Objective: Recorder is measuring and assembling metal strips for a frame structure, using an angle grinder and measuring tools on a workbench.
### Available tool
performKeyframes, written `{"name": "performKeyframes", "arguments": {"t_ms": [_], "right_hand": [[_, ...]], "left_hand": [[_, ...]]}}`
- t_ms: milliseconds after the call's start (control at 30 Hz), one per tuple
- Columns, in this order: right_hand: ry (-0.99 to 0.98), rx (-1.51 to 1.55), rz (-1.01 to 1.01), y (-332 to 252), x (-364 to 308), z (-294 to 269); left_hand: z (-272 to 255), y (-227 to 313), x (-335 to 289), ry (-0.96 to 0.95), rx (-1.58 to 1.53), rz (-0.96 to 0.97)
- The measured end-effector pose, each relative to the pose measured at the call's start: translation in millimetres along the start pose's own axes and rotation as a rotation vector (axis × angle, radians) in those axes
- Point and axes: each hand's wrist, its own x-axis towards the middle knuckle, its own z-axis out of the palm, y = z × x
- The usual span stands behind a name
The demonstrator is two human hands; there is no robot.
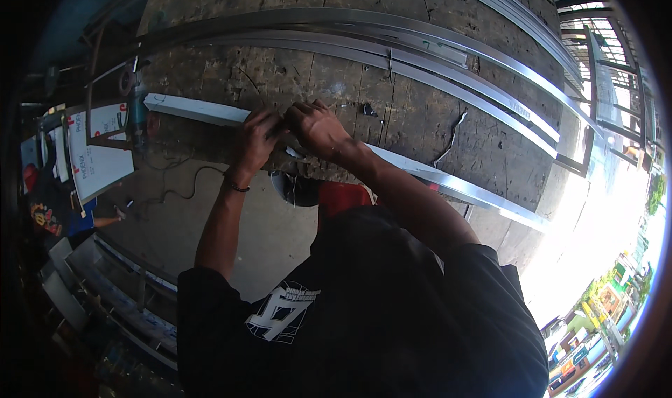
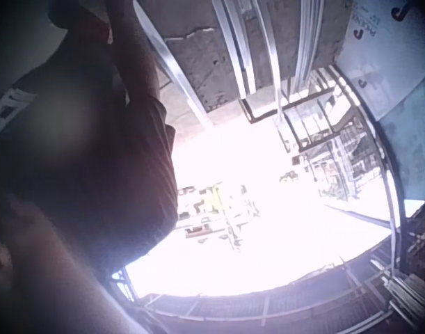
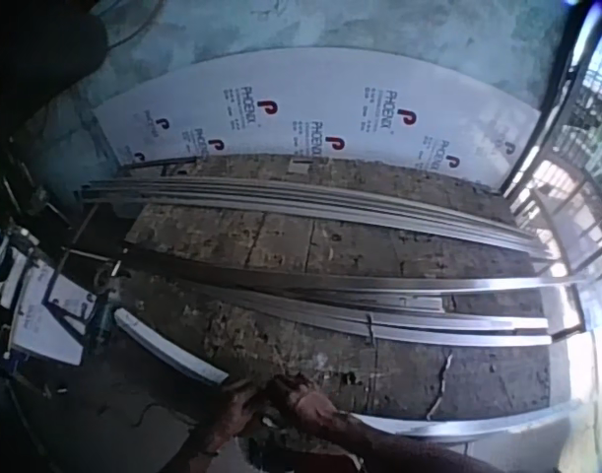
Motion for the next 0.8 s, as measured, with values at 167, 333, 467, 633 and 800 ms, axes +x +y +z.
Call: {"name": "performKeyframes", "arguments": {"t_ms": [167, 333, 467, 633, 800], "right_hand": [[0.183, -0.184, 0.088, -9, -43, -10], [0.060, -0.296, 0.034, 7, -73, 0], [0.019, -0.286, 0.049, 6, -76, 8], [0.010, -0.329, 0.052, 7, -81, 12], [-0.054, -0.390, 0.086, 8, -80, 18]], "left_hand": [[9, 7, -10, 0.087, -0.070, -0.090], [14, 9, -20, 0.175, -0.065, -0.086], [14, -2, -34, 0.314, -0.189, -0.254], [6, -10, -39, 0.509, -0.371, -0.469], [-6, -44, -51, 0.722, -0.433, -0.619]]}}
